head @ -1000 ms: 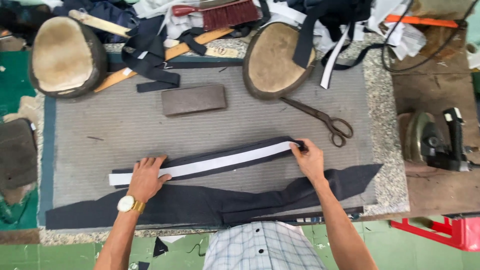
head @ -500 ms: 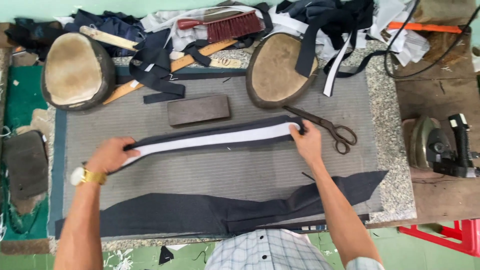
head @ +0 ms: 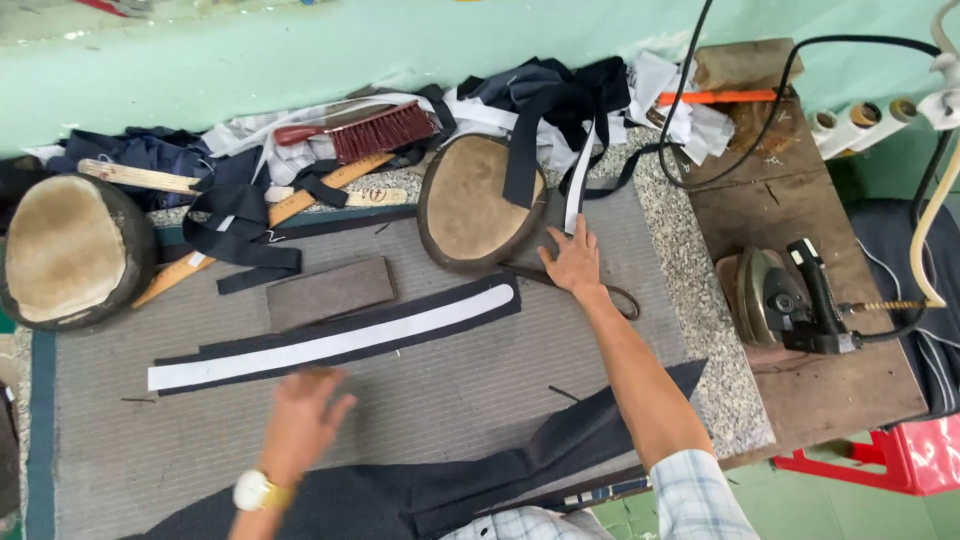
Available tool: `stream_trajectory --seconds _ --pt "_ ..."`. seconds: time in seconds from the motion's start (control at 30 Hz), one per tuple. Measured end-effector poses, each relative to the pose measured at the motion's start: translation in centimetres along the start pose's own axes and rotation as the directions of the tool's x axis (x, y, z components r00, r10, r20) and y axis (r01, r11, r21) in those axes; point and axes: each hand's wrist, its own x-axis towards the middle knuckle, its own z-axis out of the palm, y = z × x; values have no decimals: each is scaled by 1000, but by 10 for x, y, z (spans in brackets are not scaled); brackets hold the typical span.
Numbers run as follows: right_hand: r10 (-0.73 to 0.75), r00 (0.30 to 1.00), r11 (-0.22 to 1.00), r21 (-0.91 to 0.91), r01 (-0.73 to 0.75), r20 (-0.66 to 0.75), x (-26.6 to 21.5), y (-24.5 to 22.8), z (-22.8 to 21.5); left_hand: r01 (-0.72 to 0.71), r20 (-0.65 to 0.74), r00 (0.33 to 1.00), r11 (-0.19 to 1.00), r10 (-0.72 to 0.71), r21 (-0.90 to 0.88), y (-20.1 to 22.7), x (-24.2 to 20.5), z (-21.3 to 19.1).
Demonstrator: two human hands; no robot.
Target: The person aligns a white fabric strip onto a dark fabric piece, irons it flat, then uses shears to trim the excess along the edge. The person repeats this process on a second fabric piece, cutting and removing the trimmed strips.
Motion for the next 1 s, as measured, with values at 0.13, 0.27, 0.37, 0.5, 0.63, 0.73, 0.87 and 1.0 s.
stream_trajectory --seconds 0.13,0.27,0.37,0.5,0.63,0.73,0.87,1.0 --pt "-240 884 961 -225 159 -402 10 13 -1 69 112 993 940 -33 -335 63 -26 8" --pt "-418 466 902 -296 314 -780 -32 -7 -62 514 438 854 587 -281 -625 120 -27 -12" --pt "-506 414 832 -303 464 -756 -116 -47 -113 508 490 861 181 -137 -842 154 -12 2" --pt "-691 386 681 -372 630 -611 -206 -47 -71 504 514 857 -147 -36 -851 188 25 24" --pt "-866 275 418 -303 856 -417 -271 -49 -3 504 510 856 -371 90 -780 220 48 26" --pt "-912 259 305 -106 946 -318 -312 -64 -7 627 672 741 -363 2 -690 228 49 14" --pt "-809 521 364 465 807 -272 -350 -52 0 714 722 692 -142 -1 -685 217 22 25" --pt "-329 922 333 889 315 -204 -337 -23 55 771 762 637 -67 121 -634 207 -8 3"
